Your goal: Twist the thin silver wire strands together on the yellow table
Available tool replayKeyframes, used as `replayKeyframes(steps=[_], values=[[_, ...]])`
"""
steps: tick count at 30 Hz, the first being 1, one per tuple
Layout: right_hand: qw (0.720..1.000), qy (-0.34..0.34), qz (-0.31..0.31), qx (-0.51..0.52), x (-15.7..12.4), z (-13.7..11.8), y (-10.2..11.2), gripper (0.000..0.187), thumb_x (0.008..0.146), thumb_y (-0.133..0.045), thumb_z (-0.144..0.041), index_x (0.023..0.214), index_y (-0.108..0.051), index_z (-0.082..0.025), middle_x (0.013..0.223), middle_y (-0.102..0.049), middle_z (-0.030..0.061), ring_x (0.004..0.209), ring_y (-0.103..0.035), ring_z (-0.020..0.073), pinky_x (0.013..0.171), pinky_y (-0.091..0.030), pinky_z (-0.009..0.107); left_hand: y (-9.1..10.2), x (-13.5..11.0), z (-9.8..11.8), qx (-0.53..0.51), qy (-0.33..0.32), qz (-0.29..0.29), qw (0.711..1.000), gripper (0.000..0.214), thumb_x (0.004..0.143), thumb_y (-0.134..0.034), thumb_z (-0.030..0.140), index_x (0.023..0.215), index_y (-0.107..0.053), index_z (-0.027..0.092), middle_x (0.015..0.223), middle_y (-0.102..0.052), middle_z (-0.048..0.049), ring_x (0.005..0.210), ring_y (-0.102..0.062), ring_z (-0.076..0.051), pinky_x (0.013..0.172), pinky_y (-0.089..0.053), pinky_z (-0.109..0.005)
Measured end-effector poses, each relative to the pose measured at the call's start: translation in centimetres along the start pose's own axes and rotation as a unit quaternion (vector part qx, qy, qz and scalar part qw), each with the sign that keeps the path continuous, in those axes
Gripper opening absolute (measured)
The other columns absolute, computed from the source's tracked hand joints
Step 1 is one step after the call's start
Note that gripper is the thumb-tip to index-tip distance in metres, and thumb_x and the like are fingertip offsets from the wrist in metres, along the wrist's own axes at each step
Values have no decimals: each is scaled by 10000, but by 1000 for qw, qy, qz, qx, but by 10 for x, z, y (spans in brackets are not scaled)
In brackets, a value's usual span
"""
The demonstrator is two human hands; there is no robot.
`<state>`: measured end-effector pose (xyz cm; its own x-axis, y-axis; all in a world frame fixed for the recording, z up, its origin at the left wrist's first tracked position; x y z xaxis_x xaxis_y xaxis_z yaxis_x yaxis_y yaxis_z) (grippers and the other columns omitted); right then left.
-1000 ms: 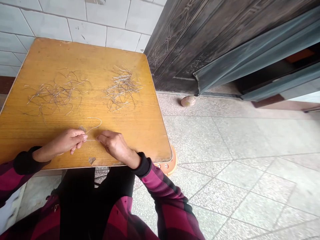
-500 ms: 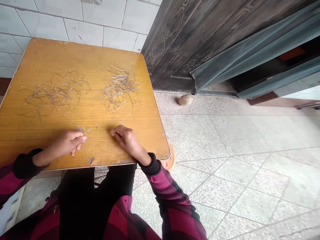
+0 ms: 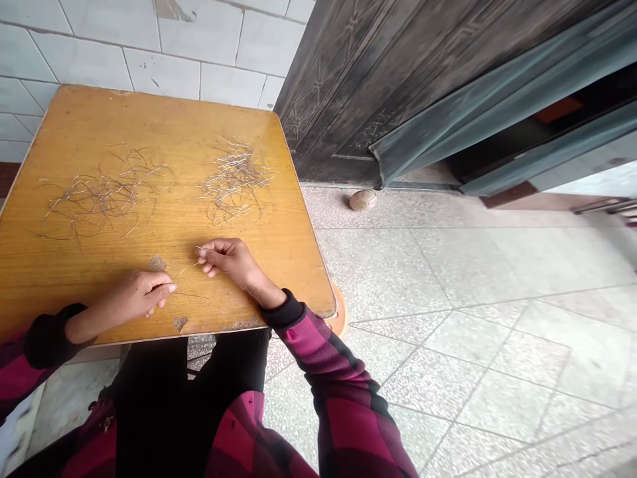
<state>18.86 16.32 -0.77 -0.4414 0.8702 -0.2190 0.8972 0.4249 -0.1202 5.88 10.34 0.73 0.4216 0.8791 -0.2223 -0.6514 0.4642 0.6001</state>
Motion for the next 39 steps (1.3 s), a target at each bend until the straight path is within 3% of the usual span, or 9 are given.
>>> replayKeyframes(steps=[4,7,13,15,19,21,27,32,39], values=[[996,-49,-7,74,-1,10,-5,287,671,-818,-395,759,-721,-140,693,-707,5,534,-631,60,520,-525,163,-2,1,-12,-133,47,-9,990,184,861,-488,294,747,-566,171,490,-546,51,400,-519,-91,438,-376,-194],[989,-79,-22,125,-2,16,-10,302,642,-841,-389,776,-737,-139,722,-727,19,577,-664,73,541,-548,159,-6,3,-13,-199,44,-29,979,299,894,-459,383,756,-591,153,501,-574,23,403,-521,-90,442,-392,-197],[980,-110,-56,155,-4,21,-18,334,628,-853,-396,804,-749,-132,699,-736,32,583,-686,88,551,-561,155,-8,2,-10,-204,41,-45,977,396,909,-426,477,784,-611,150,459,-499,46,354,-428,-77,394,-345,-201],[983,-103,-53,145,-5,20,-18,323,628,-853,-397,781,-748,-133,688,-733,30,584,-686,89,547,-558,154,8,2,-8,-180,24,15,983,345,900,-459,450,776,-600,161,459,-467,61,375,-421,-77,410,-345,-201],[987,-97,-49,121,-5,22,-19,320,622,-852,-407,756,-749,-136,701,-732,29,579,-682,95,527,-555,166,60,-7,-4,-87,-45,239,966,210,830,-601,354,728,-560,175,622,-550,27,549,-507,-97,527,-410,-219],[989,-93,-51,108,-6,22,-20,312,627,-848,-406,751,-750,-137,707,-730,29,579,-677,94,523,-551,170,68,-8,-3,-77,-68,270,957,168,810,-630,332,773,-584,175,720,-609,-1,650,-561,-118,602,-451,-237],[991,-81,-79,73,-7,19,-29,278,651,-832,-400,734,-747,-148,687,-719,11,562,-652,75,517,-535,158,20,15,-11,-245,12,26,969,296,863,-524,382,694,-607,153,619,-623,-12,514,-525,-94,510,-434,-222],[976,-123,-119,132,-9,21,-36,307,655,-834,-393,797,-729,-142,760,-737,22,508,-624,55,443,-498,139,10,18,-9,-266,46,-27,962,276,822,-556,375,661,-582,152,572,-572,9,485,-476,-76,471,-381,-202],[965,-148,-190,101,-12,24,-47,311,742,-768,-412,808,-688,-119,590,-678,-16,421,-571,43,392,-443,125,-3,20,0,-247,54,-93,963,248,814,-533,351,661,-564,158,514,-516,36,443,-404,-67,436,-278,-204]])
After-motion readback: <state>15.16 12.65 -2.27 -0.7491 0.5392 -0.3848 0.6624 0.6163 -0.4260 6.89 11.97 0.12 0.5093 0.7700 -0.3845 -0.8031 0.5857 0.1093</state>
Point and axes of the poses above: each hand's wrist, its own x-axis towards the middle knuckle, its own y-axis out of the back of the hand, z = x × y, the point moved 10 cm from there along x, towards the middle knuckle
